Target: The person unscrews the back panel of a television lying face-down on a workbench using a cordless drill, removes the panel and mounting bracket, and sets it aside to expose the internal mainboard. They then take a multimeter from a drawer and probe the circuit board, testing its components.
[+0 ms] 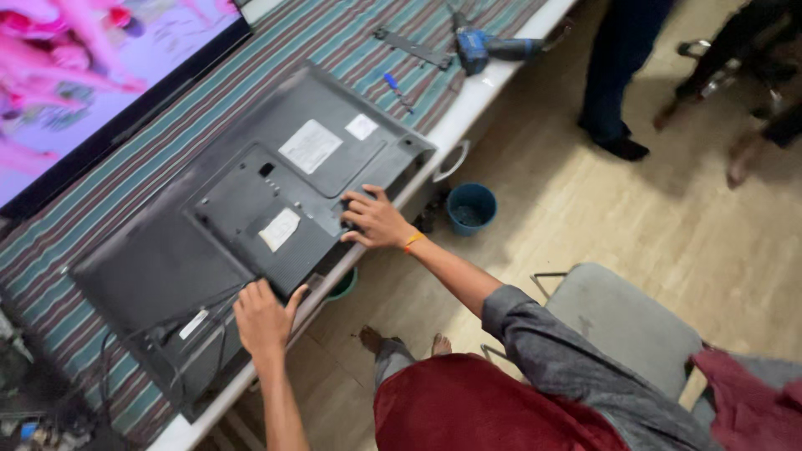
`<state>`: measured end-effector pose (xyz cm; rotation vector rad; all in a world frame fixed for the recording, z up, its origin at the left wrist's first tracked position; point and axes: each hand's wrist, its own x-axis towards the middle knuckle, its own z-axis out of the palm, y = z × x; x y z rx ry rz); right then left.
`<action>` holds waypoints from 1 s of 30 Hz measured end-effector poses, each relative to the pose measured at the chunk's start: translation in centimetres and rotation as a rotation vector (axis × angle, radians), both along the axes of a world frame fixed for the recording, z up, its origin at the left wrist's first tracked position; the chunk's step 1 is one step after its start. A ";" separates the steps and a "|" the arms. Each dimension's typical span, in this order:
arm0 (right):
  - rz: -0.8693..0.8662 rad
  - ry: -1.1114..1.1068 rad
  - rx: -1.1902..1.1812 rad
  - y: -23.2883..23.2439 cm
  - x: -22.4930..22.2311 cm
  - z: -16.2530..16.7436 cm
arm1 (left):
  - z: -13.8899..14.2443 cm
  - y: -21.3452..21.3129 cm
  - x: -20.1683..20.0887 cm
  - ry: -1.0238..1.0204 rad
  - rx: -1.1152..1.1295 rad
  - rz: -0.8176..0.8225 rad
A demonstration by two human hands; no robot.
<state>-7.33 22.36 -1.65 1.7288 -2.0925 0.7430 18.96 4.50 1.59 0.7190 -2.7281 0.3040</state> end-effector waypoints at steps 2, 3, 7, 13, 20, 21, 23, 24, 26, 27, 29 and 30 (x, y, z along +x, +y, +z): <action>0.000 -0.010 -0.023 -0.2 -0.1 0.0 | 0.0 -0.3 -0.1 0.082 0.014 -0.036; 0.007 -0.013 -0.052 -0.3 -0.2 0.1 | -0.1 -0.4 -0.1 0.116 0.023 -0.043; 0.031 -0.079 -0.051 -0.7 0.4 0.6 | -0.3 -1.0 0.4 0.138 0.118 -0.045; 0.016 -0.221 -0.011 -2.5 1.5 1.7 | -0.1 -2.1 0.4 0.200 0.301 -0.043; -0.030 -0.253 0.031 -4.4 3.4 0.8 | 0.3 -4.9 0.9 0.392 0.639 -0.076; -0.026 -0.271 0.039 -4.3 3.7 0.6 | 0.3 -5.3 1.1 0.435 0.670 -0.091; -0.022 -0.307 0.054 -4.0 3.9 0.4 | 0.4 -6.4 1.4 0.512 0.716 -0.105; -0.018 -0.312 0.052 -3.9 4.0 0.3 | 0.4 -7.0 1.6 0.548 0.732 -0.102; -0.013 -0.327 0.044 -3.7 4.1 0.0 | 0.4 -8.5 1.9 0.584 0.720 -0.074; -0.021 -0.343 0.038 -3.8 4.1 -0.2 | 0.4 -9.4 2.1 0.584 0.697 -0.046; -0.038 -0.373 0.025 -4.0 4.1 -0.6 | 0.2 -11.1 2.6 0.607 0.694 0.001; -0.049 -0.388 0.013 -4.2 4.2 -0.9 | 0.2 -11.8 3.0 0.626 0.716 0.024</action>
